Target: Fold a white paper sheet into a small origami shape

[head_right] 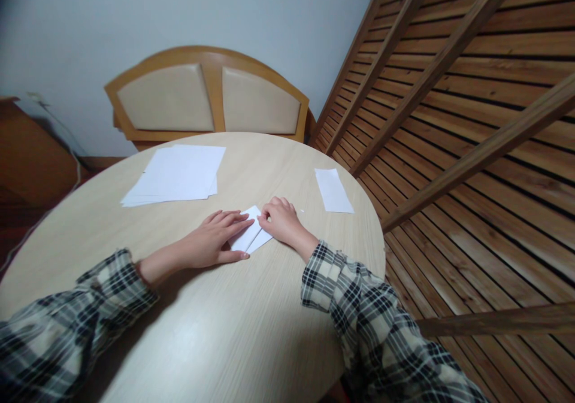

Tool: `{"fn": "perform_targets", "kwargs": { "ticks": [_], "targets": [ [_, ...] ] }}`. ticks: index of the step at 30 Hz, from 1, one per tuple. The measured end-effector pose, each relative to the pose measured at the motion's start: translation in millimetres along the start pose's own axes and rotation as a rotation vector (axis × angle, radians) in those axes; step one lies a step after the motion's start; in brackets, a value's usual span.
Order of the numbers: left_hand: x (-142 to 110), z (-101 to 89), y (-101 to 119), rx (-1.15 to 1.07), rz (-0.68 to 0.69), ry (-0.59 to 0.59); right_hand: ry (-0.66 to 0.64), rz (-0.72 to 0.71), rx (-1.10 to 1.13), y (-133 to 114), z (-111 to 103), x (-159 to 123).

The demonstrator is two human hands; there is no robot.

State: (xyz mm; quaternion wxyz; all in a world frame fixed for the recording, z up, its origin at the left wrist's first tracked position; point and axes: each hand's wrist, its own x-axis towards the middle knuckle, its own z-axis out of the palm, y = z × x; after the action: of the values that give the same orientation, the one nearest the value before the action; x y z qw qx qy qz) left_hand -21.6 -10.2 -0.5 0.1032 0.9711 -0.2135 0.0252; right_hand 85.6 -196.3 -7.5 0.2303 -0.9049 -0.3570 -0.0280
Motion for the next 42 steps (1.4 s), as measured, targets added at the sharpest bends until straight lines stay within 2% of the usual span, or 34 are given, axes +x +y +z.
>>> {"fn": "perform_targets", "kwargs": {
  "ticks": [7,15,26,42],
  "targets": [
    [0,1.3,-2,0.003,0.012,0.018,-0.005,-0.008,-0.019,1,-1,-3],
    [0,-1.4,0,-0.009,0.013,0.005,-0.054,-0.093,-0.014,-6,-11,-21],
    [1,-5.4,2,-0.012,0.005,-0.009,-0.03,-0.034,-0.01,-15,1,-28],
    [2,-1.2,-1,-0.021,0.017,0.01,-0.066,-0.046,0.027,-20,2,-34]
  ]
}}
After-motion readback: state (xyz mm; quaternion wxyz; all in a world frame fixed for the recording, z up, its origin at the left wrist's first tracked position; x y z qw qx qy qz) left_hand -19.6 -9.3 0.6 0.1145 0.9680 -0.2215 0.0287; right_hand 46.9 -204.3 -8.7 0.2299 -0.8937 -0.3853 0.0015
